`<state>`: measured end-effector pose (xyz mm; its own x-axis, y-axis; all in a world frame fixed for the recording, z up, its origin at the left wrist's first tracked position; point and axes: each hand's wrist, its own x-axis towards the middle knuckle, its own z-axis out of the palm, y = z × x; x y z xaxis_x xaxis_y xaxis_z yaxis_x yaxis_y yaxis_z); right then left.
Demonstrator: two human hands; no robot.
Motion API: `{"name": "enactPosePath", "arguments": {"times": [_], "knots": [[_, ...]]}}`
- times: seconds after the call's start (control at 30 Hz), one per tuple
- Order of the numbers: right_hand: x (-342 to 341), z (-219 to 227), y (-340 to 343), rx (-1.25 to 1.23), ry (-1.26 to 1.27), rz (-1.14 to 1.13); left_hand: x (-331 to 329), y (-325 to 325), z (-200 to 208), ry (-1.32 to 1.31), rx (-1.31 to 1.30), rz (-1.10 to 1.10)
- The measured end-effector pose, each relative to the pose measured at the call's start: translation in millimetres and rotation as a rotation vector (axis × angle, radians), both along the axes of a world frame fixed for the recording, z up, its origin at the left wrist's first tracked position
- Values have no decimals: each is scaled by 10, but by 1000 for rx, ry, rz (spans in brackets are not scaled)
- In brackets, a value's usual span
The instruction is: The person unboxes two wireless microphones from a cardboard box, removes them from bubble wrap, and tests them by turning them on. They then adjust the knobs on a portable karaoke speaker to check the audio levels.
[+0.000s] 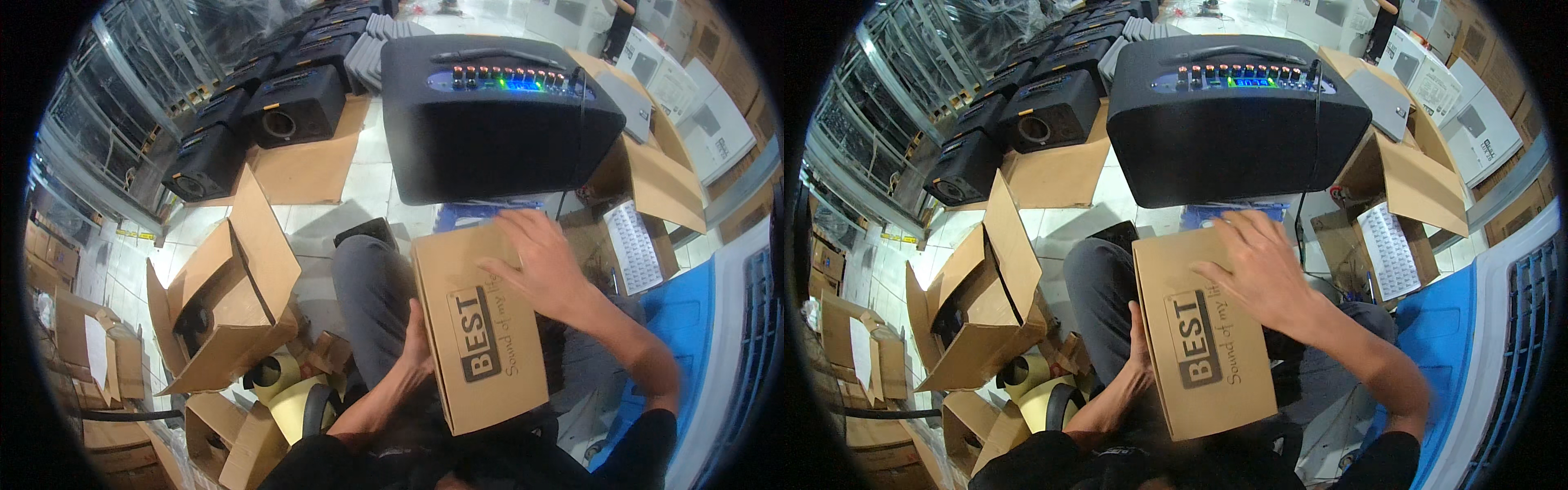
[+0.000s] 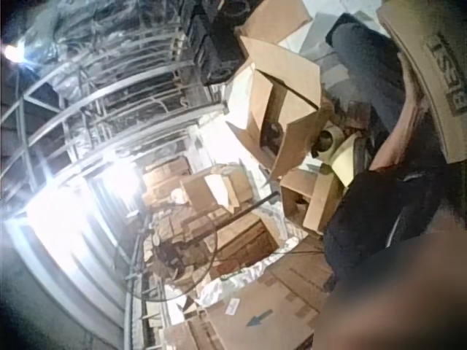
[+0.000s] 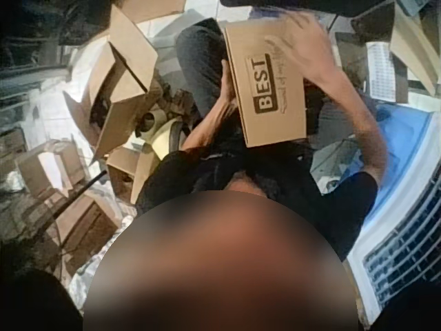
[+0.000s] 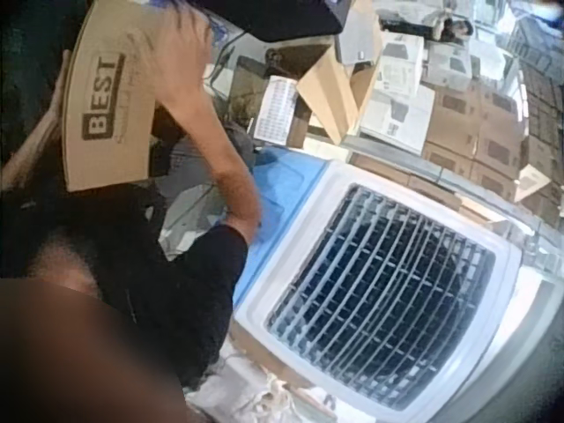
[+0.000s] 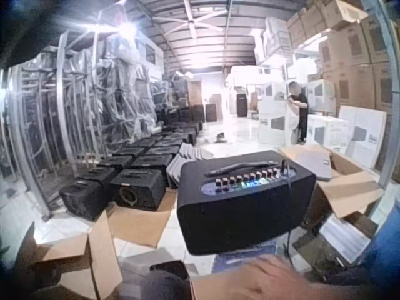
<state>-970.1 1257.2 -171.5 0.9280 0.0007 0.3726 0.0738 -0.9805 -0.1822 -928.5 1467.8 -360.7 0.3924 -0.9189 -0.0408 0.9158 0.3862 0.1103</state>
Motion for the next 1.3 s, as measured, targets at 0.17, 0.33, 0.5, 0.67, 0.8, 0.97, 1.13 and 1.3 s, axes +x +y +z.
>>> {"name": "enactPosePath", "arguments": {"times": [0.17, 0.33, 0.5, 0.67, 0.8, 0.97, 1.13, 1.3], "knots": [[237, -583, 89, 307, 156, 85, -117, -4, -65, 57, 27, -76], [-14, -845, 229, 690, -21, -16, -170, -59, -97, 31, 378, -72], [-149, -944, 235, 679, 22, -116, -238, -92, -133, -5, 516, -157], [-230, -1068, 233, 500, -10, -191, -266, -112, -160, 43, 457, -208], [-256, -1165, 302, 383, -65, -250, -247, -127, -154, 12, 500, -223], [-224, -1131, 261, 915, -76, -428, -267, -163, -142, 21, 570, -260], [-399, -924, -354, 1639, -166, -481, -250, -251, -167, 104, 502, -192], [-697, -567, -626, 1593, -131, -305, -232, -311, -100, -15, 377, -161]]}}
